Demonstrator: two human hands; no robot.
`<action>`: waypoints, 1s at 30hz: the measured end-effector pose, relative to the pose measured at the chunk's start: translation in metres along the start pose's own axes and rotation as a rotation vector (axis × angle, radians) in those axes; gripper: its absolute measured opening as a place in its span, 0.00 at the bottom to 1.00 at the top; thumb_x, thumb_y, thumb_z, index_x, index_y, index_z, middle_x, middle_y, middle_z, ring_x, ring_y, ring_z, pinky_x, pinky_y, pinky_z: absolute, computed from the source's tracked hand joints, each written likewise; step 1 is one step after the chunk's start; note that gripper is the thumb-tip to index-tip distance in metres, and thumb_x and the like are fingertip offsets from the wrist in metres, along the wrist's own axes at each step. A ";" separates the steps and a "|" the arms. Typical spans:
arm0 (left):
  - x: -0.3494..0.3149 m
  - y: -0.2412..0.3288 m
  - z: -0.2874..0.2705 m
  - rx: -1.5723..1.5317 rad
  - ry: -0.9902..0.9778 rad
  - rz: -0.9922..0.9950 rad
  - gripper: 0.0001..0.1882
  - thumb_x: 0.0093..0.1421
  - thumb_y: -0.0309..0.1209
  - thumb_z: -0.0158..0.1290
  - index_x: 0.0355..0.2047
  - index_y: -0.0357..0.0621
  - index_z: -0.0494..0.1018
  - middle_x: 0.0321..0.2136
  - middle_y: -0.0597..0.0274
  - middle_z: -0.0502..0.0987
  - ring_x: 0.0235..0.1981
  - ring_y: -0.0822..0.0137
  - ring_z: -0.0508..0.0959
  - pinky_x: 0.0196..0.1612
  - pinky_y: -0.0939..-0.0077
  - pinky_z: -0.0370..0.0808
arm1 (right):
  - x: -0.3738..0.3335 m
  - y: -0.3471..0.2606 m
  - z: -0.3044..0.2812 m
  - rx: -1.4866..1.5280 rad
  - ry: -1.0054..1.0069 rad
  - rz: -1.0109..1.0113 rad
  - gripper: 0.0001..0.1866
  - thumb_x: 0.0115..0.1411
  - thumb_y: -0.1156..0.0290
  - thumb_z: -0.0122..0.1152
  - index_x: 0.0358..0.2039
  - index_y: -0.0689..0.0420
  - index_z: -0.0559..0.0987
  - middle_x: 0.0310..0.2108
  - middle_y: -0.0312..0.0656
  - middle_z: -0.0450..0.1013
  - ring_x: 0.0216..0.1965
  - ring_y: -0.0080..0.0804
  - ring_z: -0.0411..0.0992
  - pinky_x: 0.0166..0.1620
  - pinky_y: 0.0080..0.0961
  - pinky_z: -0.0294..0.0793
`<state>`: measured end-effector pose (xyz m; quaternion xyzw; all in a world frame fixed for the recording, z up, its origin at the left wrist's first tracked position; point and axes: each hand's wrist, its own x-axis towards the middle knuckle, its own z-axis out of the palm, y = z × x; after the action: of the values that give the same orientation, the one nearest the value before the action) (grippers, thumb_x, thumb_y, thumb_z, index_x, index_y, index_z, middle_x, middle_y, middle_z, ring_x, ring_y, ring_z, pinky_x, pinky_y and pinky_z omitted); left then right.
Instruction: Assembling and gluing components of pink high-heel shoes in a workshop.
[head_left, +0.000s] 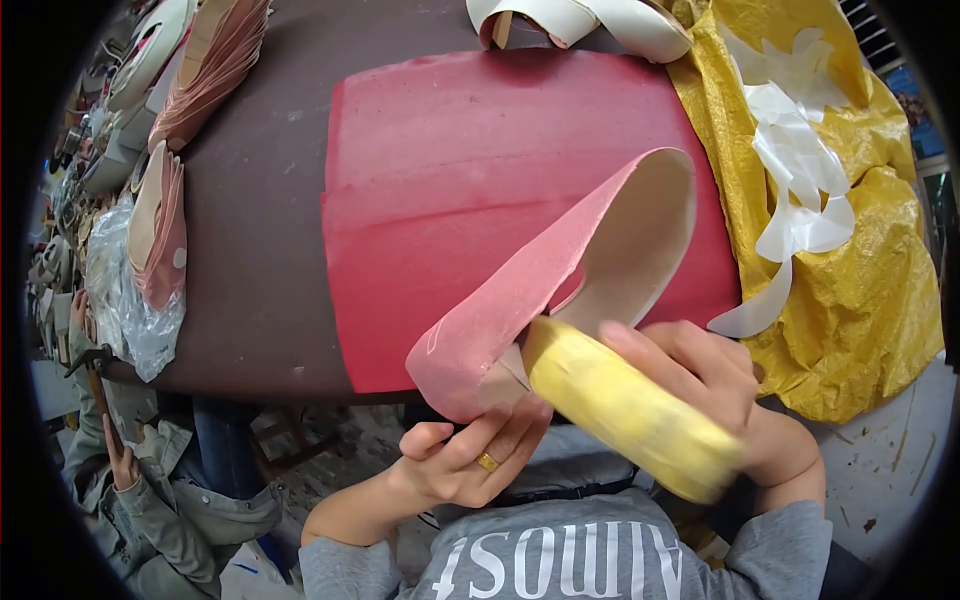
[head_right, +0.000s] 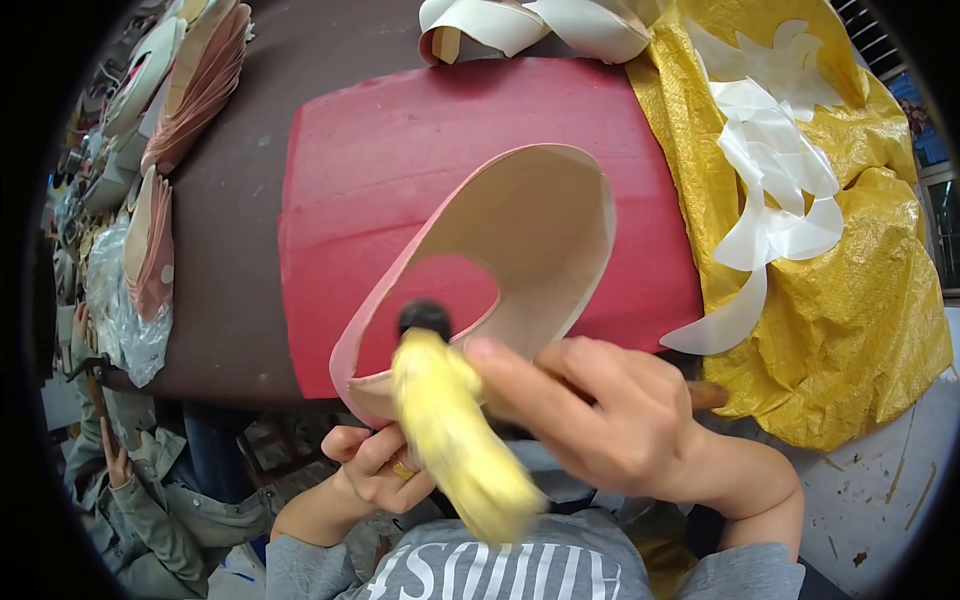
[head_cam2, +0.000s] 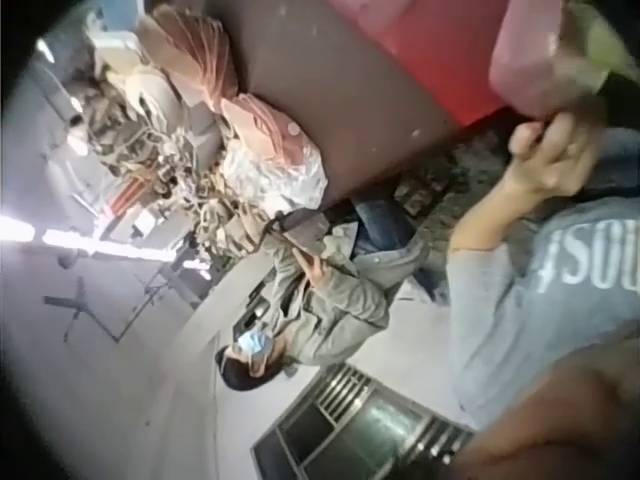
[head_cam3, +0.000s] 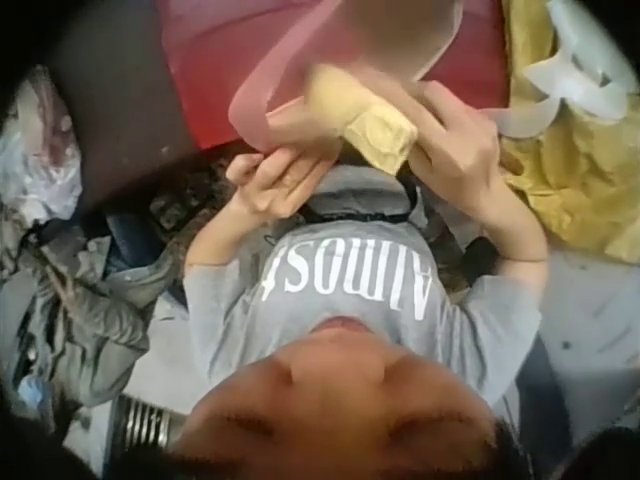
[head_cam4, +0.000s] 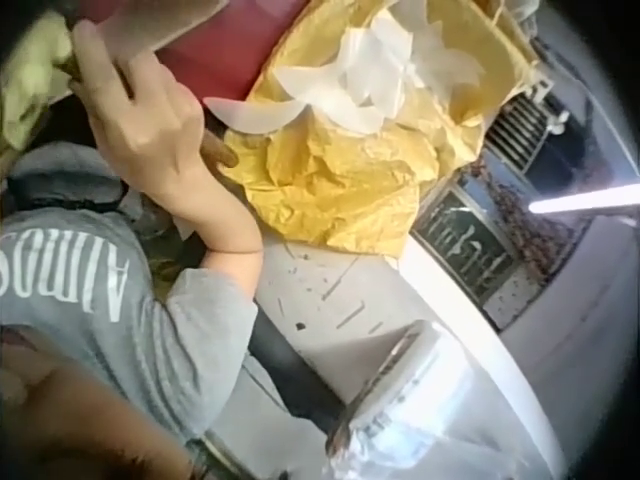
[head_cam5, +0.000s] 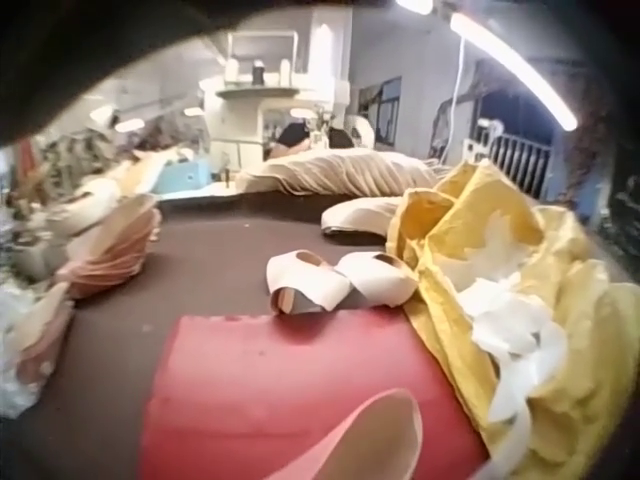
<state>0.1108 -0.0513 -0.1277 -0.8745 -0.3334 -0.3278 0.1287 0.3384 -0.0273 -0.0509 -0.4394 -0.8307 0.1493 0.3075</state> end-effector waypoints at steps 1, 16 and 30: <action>-0.006 -0.005 0.003 -0.011 0.021 -0.006 0.10 0.55 0.30 0.56 0.37 0.58 0.80 0.38 0.81 0.78 0.43 0.80 0.71 0.49 0.75 0.56 | 0.004 0.001 0.007 0.005 0.017 -0.052 0.24 0.48 0.79 0.64 0.48 0.59 0.78 0.29 0.35 0.71 0.18 0.23 0.63 0.21 0.19 0.67; 0.124 -0.025 -0.013 -0.009 -0.001 -0.117 0.19 0.49 0.32 0.56 0.42 0.39 0.73 0.38 0.57 0.75 0.39 0.62 0.73 0.49 0.66 0.69 | -0.020 -0.045 -0.052 -0.068 0.451 0.166 0.16 0.60 0.78 0.54 0.49 0.67 0.75 0.28 0.40 0.74 0.22 0.19 0.62 0.27 0.14 0.64; 0.117 -0.090 -0.036 -0.173 -0.241 0.128 0.09 0.58 0.28 0.57 0.39 0.42 0.74 0.29 0.67 0.77 0.26 0.71 0.74 0.36 0.78 0.72 | -0.029 -0.019 -0.073 0.062 0.511 0.261 0.17 0.63 0.76 0.52 0.51 0.69 0.73 0.28 0.39 0.73 0.21 0.17 0.58 0.26 0.11 0.60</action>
<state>0.0990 0.0578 -0.0227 -0.9347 -0.2606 -0.2393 0.0325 0.3854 -0.0638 0.0045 -0.5562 -0.6578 0.0974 0.4984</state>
